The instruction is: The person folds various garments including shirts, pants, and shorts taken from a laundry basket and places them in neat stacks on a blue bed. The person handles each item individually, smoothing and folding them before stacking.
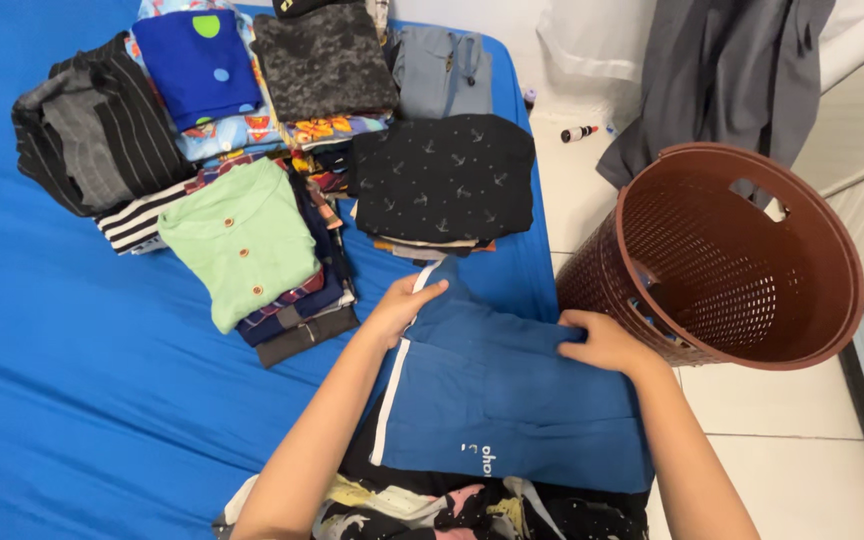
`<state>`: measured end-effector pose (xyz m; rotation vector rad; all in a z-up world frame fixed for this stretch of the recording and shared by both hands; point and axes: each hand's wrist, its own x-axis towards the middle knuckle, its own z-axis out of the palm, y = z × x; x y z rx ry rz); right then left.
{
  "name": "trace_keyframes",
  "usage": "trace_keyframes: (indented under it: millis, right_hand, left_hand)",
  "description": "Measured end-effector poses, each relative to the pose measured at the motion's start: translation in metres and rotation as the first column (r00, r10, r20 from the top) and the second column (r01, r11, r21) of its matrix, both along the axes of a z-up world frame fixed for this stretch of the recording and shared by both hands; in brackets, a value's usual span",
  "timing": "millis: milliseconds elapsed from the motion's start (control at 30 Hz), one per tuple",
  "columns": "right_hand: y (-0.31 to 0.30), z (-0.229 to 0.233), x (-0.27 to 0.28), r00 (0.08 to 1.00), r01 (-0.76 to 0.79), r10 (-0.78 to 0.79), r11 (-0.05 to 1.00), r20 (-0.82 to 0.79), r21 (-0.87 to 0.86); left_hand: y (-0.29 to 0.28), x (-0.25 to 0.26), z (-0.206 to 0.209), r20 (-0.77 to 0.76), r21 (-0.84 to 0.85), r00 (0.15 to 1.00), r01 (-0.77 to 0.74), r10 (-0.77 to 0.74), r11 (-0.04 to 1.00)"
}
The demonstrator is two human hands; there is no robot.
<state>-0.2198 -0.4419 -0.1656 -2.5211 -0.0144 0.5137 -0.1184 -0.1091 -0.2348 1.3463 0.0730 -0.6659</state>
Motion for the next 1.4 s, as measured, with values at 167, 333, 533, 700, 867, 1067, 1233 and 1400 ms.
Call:
trace_keyframes:
  millis: [167, 333, 533, 700, 867, 1067, 1233, 1400]
  right_hand:
    - [-0.020, 0.036, -0.044, 0.945, -0.046, 0.010, 0.994, 0.326, 0.101]
    - [-0.009, 0.073, -0.114, 0.982, -0.028, 0.011, 0.996, 0.187, 0.089]
    - [0.002, 0.087, -0.124, 0.961, 0.239, -0.253, 0.964, -0.114, -0.119]
    - [0.001, 0.049, -0.113, 0.923, 0.371, -0.323, 0.888, 0.207, -0.272]
    - [-0.007, -0.003, -0.141, 0.836, 0.493, -0.466, 0.870, 0.289, -0.025]
    - [-0.022, -0.040, -0.154, 0.645, 0.445, -0.714, 0.640, 0.272, 0.626]
    - [-0.029, -0.045, -0.128, 0.492, 0.775, -0.869, 0.462, 0.047, 0.431]
    - [-0.022, -0.015, -0.116, 0.604, 0.756, -0.785, 0.509, -0.137, 0.412]
  left_hand:
    - [0.047, -0.025, 0.030, 0.374, -0.095, 0.925, 0.114, -0.071, 0.989]
    - [0.111, -0.084, 0.076, 0.515, 0.278, 0.686, 0.433, -0.514, 0.857]
    - [0.120, -0.125, 0.110, 0.527, 0.585, 0.465, 0.409, -0.711, 0.701]
    - [0.108, -0.117, 0.082, 0.737, 0.300, 0.610, 0.093, -0.292, 0.949]
    - [0.049, -0.096, 0.011, 0.454, 0.157, 0.886, -0.181, 0.092, 0.971]
    - [0.029, -0.099, -0.030, 0.400, 0.108, 0.881, -0.318, 0.251, 0.942]
    - [0.025, -0.099, -0.024, 0.341, 0.145, 0.865, -0.435, 0.368, 0.889]
    - [0.054, -0.102, 0.000, -0.089, -0.061, 0.974, -0.216, 0.210, 0.975]
